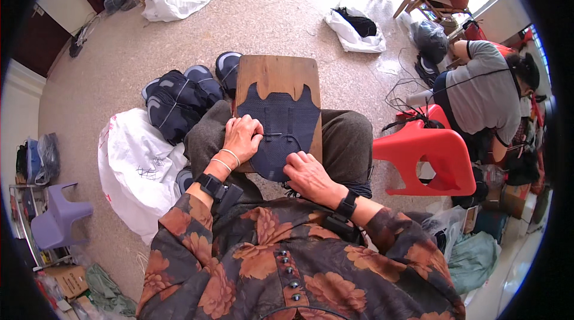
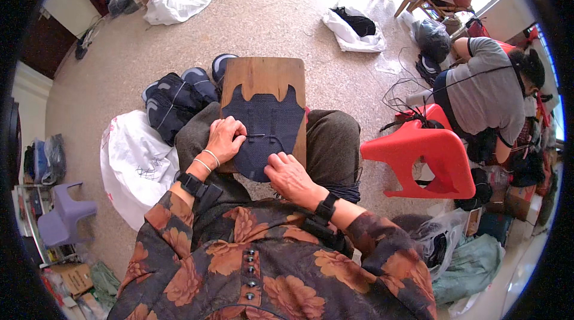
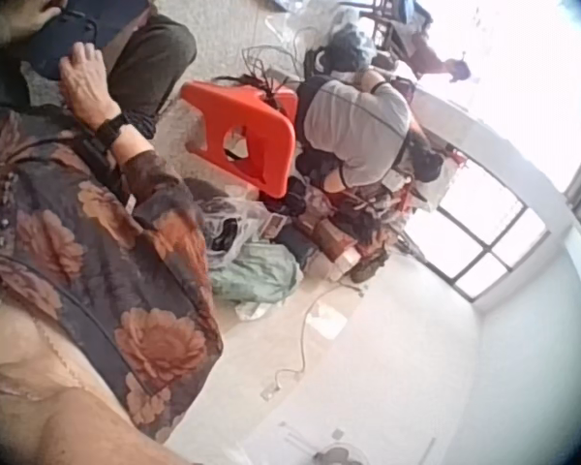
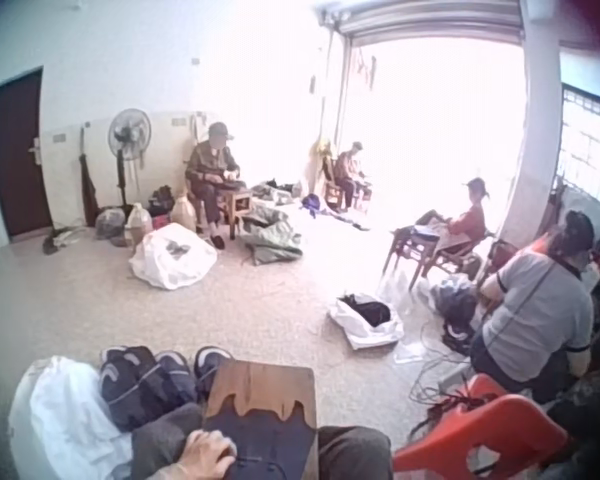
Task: Hand-sewing a decorative or structural thread onto a shoe upper component.
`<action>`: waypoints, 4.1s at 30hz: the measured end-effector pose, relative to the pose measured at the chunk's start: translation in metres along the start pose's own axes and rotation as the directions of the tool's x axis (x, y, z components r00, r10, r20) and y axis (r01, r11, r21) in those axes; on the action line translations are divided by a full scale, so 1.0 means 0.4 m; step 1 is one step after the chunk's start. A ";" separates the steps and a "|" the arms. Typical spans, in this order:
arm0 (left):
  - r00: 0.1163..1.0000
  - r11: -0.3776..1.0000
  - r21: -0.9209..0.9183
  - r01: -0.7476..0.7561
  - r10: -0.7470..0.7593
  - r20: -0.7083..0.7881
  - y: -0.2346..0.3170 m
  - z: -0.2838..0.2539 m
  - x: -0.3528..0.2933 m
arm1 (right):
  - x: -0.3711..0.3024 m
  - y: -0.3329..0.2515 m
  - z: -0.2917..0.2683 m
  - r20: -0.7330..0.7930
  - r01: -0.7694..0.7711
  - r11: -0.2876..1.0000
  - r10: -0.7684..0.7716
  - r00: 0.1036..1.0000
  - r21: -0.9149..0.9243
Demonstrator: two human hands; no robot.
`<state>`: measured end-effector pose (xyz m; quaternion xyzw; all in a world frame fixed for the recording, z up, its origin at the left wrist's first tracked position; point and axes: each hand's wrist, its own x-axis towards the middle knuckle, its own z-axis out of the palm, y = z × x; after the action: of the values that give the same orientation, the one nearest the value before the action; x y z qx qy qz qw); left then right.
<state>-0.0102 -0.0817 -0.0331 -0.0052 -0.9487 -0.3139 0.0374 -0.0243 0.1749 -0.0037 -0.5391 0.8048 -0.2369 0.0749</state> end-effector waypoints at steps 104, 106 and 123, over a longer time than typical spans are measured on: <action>0.998 0.978 0.200 -0.064 0.068 -0.009 0.025 0.021 0.012 | 0.174 0.122 0.044 -0.185 -0.279 0.922 0.334 0.924 0.269; 0.998 0.991 0.119 -0.055 0.057 -0.021 0.026 0.013 0.008 | 0.173 0.116 0.041 -0.170 -0.279 0.926 0.327 0.930 0.254; 0.997 0.990 -0.141 -0.015 0.004 -0.081 0.022 0.022 0.003 | 0.164 0.123 0.029 -0.088 -0.233 0.956 0.252 0.964 0.179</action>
<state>-0.0117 -0.0694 -0.0349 0.0001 -0.9218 -0.3801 0.0764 -0.0876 0.1271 -0.0276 -0.4140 0.8451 -0.3218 0.1040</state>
